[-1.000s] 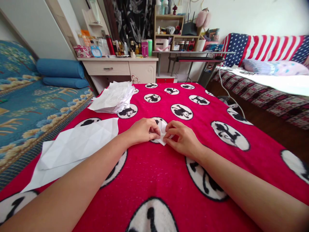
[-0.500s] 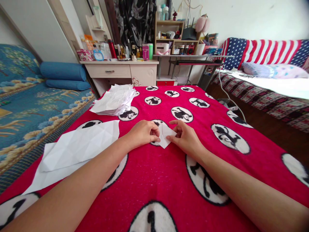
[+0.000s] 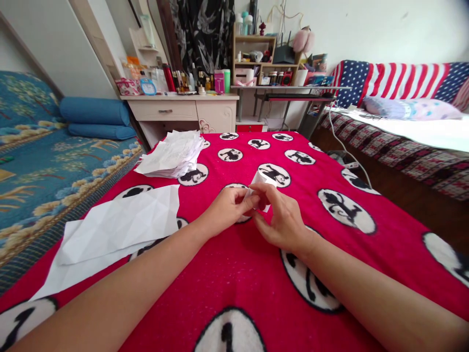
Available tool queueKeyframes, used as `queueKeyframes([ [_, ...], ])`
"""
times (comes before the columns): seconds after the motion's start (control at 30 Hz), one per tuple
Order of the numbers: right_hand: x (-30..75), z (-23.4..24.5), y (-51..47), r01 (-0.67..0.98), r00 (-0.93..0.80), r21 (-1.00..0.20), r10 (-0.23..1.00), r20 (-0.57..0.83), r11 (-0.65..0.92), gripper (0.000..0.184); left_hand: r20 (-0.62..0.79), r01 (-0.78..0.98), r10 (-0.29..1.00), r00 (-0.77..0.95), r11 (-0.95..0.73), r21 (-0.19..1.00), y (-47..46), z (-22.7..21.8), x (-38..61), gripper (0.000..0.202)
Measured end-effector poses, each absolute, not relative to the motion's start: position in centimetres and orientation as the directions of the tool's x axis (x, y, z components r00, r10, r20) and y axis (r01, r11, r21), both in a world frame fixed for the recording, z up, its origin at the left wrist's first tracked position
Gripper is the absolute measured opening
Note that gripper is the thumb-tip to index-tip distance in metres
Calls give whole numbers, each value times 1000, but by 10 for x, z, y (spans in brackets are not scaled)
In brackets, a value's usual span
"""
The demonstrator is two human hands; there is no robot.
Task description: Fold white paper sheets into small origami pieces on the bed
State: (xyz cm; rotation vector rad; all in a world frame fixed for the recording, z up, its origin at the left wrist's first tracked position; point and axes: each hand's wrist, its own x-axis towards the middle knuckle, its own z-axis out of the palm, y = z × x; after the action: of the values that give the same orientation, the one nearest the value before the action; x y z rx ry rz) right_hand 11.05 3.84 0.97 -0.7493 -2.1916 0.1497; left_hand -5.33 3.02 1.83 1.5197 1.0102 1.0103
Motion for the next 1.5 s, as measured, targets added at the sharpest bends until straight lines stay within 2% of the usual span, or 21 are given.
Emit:
queueKeyframes([
  [0.1,111,9,41,404,-441,-443,595,672,800,50,27,-10,971,238,-26,1000,34,14,-57,44],
  [0.2,113,8,49,439,-234,-523,655,718,730,38,-47,-33,984,170,53,998,39,11,-64,42],
  [0.3,115,7,59,420,-131,-676,777,615,606,34,-112,13,987,114,111,994,42,11,-69,31],
  [0.37,116,5,64,364,-158,-782,861,483,506,43,-142,66,985,102,135,989,43,11,-70,22],
  [0.43,115,5,66,322,-206,-839,898,389,438,49,-155,124,982,110,141,982,43,12,-70,15],
  [0.63,109,3,64,87,-330,-961,918,219,261,36,-69,322,982,174,10,947,45,10,-73,17],
  [0.77,107,-1,66,37,-343,-982,925,164,188,31,86,503,982,170,-161,849,48,5,-78,29],
  [0.87,107,-3,66,41,-362,-980,918,165,192,33,162,501,975,150,-216,838,48,1,-78,35],
  [0.97,108,-3,65,123,-342,-942,905,254,311,36,180,432,976,120,-215,876,47,0,-75,36],
  [1.07,107,-4,64,277,-307,-846,876,372,456,61,168,385,980,110,-198,901,45,0,-72,36],
  [1.1,106,-5,64,315,-298,-817,868,397,482,64,161,371,980,114,-192,908,44,0,-71,35],
  [1.13,105,-5,64,339,-292,-797,862,415,499,61,155,350,981,114,-186,918,44,0,-70,33],
  [1.3,100,-4,60,350,-301,-754,829,470,555,22,179,177,983,31,-182,967,46,-4,-63,33],
  [1.4,96,-1,56,334,-336,-770,832,442,544,15,188,149,982,-22,-183,972,45,-6,-60,33],
  [1.5,95,1,54,274,-293,-829,863,411,488,16,217,218,972,-87,-194,956,41,-5,-59,35],
])
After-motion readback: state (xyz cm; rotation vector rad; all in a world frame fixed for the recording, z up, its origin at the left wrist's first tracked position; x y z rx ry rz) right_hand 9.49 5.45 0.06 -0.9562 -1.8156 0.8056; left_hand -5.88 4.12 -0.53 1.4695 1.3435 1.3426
